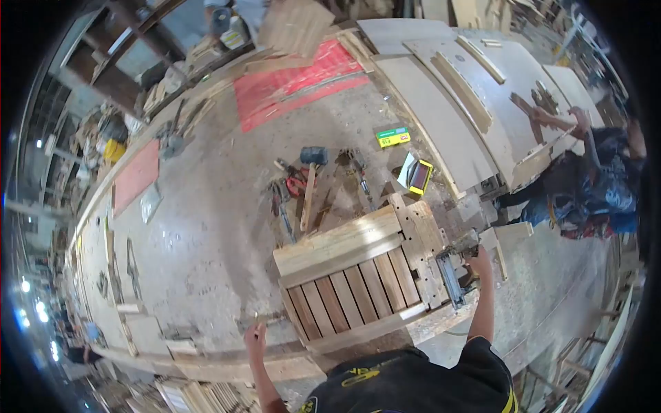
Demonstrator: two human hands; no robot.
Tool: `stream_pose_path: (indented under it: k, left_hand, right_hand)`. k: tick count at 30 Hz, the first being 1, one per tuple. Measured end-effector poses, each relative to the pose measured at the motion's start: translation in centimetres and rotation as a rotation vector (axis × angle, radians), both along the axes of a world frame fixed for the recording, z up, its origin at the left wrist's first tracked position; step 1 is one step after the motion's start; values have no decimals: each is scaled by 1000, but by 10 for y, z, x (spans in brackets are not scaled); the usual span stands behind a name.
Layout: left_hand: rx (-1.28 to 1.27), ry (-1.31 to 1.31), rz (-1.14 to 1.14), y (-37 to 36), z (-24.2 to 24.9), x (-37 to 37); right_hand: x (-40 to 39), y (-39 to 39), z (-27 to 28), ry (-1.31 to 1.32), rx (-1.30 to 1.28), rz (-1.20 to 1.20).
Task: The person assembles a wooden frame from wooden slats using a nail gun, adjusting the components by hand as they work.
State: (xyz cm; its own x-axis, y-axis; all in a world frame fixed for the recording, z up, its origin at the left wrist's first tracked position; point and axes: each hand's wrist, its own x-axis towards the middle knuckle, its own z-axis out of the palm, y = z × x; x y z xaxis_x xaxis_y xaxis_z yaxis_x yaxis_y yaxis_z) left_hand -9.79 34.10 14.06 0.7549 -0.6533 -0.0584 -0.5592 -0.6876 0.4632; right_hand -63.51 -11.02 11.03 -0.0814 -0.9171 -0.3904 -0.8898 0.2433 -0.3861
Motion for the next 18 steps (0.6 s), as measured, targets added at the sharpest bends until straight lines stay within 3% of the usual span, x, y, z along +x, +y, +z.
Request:
stream_pose_path:
  k: [1, 2, 3, 4, 5, 6, 7, 8, 9, 10, 11, 18]
  left_hand:
    - [82, -87, -78, 10, -22, 0]
    - [88, 112, 4, 32, -63, 24]
    - [90, 315, 87, 27, -51, 25]
    - [-133, 573, 208, 24, -42, 20]
    - [39, 540, 209, 27, -54, 28]
    - [185, 383, 48, 40, -97, 40]
    - [490, 201, -16, 16, -84, 37]
    - [503, 213, 27, 6, -65, 31]
    - [528, 252, 78, -13, -27, 23]
    - [313, 210, 121, -16, -25, 22]
    - [283, 187, 154, -25, -9, 19]
    - [86, 136, 163, -17, -18, 18]
  right_hand:
    - [-11, -2, -11, -23, -33, 71]
    - [-18, 1, -22, -47, -63, 137]
    - [-17, 9, -21, -38, -58, 164]
    - [-17, 15, -18, -156, -19, 150]
    - [-18, 6, -10, -254, 21, 166]
    - [-20, 7, -34, -281, -90, 94]
    - [-13, 13, -29, -491, 54, -34]
    - [-5, 18, -21, -675, 190, -190]
    - [38, 36, 25, -998, 582, -475]
    - [62, 46, 38, -1038, 614, -484]
    - [79, 52, 46, -1098, 634, -511]
    - [171, 58, 68, -691, 513, -83]
